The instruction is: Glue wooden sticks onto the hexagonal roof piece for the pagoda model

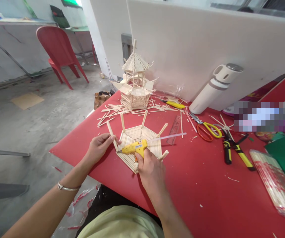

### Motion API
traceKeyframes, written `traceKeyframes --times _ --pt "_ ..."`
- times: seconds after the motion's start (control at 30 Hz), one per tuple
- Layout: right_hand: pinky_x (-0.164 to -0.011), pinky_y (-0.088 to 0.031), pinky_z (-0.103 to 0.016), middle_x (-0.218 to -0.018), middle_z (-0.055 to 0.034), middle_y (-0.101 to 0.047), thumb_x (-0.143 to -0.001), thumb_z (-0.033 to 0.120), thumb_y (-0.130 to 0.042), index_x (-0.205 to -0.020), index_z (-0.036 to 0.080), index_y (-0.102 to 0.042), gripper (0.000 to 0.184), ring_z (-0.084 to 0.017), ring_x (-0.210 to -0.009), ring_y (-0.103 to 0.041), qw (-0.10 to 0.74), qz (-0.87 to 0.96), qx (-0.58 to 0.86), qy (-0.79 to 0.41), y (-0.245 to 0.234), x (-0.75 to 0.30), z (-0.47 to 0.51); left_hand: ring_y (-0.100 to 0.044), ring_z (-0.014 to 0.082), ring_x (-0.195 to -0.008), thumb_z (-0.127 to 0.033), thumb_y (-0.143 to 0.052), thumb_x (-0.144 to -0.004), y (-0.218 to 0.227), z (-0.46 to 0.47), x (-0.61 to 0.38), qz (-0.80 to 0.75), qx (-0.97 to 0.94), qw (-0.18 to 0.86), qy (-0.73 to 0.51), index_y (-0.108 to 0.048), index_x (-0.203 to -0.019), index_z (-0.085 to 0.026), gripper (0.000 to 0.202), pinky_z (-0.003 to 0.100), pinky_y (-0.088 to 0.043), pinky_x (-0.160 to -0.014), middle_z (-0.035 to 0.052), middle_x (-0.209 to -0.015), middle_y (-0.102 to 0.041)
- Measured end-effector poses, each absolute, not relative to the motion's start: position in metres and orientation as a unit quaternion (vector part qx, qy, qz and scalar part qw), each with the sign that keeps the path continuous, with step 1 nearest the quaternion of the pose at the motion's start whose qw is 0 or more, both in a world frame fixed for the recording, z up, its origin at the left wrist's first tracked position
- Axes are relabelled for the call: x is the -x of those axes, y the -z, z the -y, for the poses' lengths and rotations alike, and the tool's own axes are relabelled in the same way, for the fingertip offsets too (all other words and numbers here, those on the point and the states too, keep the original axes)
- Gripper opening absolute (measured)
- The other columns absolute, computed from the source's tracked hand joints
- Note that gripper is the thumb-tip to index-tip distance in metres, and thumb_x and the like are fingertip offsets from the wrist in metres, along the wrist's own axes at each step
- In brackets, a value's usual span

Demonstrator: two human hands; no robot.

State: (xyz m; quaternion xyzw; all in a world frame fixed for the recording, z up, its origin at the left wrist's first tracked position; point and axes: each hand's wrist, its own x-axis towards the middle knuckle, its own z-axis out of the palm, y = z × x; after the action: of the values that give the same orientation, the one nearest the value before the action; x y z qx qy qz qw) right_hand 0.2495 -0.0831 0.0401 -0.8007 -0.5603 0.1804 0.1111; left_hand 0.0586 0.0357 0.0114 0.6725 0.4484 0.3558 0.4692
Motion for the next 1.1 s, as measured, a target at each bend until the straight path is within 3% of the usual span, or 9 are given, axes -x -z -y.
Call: traceKeyframes --times 0.43,0.53,0.63,0.77,1.1 --pt "-0.058 -0.028 -0.029 -0.092 -0.0072 -0.072 -0.100 0.045 -0.043 -0.096 0.020 -0.057 0.030 -0.023 -0.082 -0.066 0.115 0.552 0.809 -0.168 -0.041 -0.249 0.086 -0.069 0.0158 -0.069 -0.035 -0.049 -0.095 -0.007 -0.025 -0.057 -0.402 -0.789 0.295 -0.360 -0.065 -0.076 -0.019 0.030 0.025 -0.049 -0.065 0.0047 -0.079 -0.075" --pt "-0.058 -0.028 -0.028 -0.093 -0.0073 -0.072 -0.100 0.046 -0.044 -0.097 0.020 -0.058 0.030 -0.023 -0.082 -0.066 0.115 0.543 0.814 -0.170 -0.042 -0.249 0.086 -0.068 0.0178 -0.075 -0.032 -0.049 -0.096 -0.006 -0.024 -0.057 -0.369 -0.818 0.239 -0.370 -0.066 -0.086 -0.019 0.023 0.027 -0.050 -0.069 0.0064 -0.080 -0.073" --pt "-0.058 -0.028 -0.028 -0.094 -0.0075 -0.072 -0.099 0.046 -0.044 -0.097 0.020 -0.058 0.030 -0.023 -0.082 -0.066 0.116 0.540 0.817 -0.164 -0.043 -0.249 0.087 -0.064 0.0198 -0.076 -0.029 -0.049 -0.095 -0.008 -0.024 -0.057 -0.335 -0.838 0.194 -0.384 -0.062 -0.077 -0.020 0.024 0.031 -0.050 -0.072 0.0070 -0.074 -0.069" --pt "-0.059 -0.029 -0.029 -0.094 -0.0077 -0.072 -0.100 0.046 -0.043 -0.097 0.020 -0.057 0.030 -0.023 -0.082 -0.066 0.121 0.545 0.814 -0.160 -0.044 -0.249 0.087 -0.058 0.0196 -0.069 -0.028 -0.050 -0.095 -0.012 -0.023 -0.057 -0.310 -0.844 0.173 -0.403 -0.057 -0.068 -0.021 0.028 0.034 -0.049 -0.070 0.0060 -0.067 -0.066" --pt "-0.059 -0.030 -0.029 -0.094 -0.0071 -0.071 -0.100 0.045 -0.042 -0.098 0.020 -0.057 0.030 -0.023 -0.082 -0.066 0.123 0.549 0.812 -0.157 -0.046 -0.248 0.087 -0.055 0.0216 -0.074 -0.027 -0.042 -0.097 -0.004 -0.020 -0.060 -0.277 -0.871 0.142 -0.379 -0.055 -0.079 -0.021 0.024 0.036 -0.046 -0.071 0.0092 -0.077 -0.066"
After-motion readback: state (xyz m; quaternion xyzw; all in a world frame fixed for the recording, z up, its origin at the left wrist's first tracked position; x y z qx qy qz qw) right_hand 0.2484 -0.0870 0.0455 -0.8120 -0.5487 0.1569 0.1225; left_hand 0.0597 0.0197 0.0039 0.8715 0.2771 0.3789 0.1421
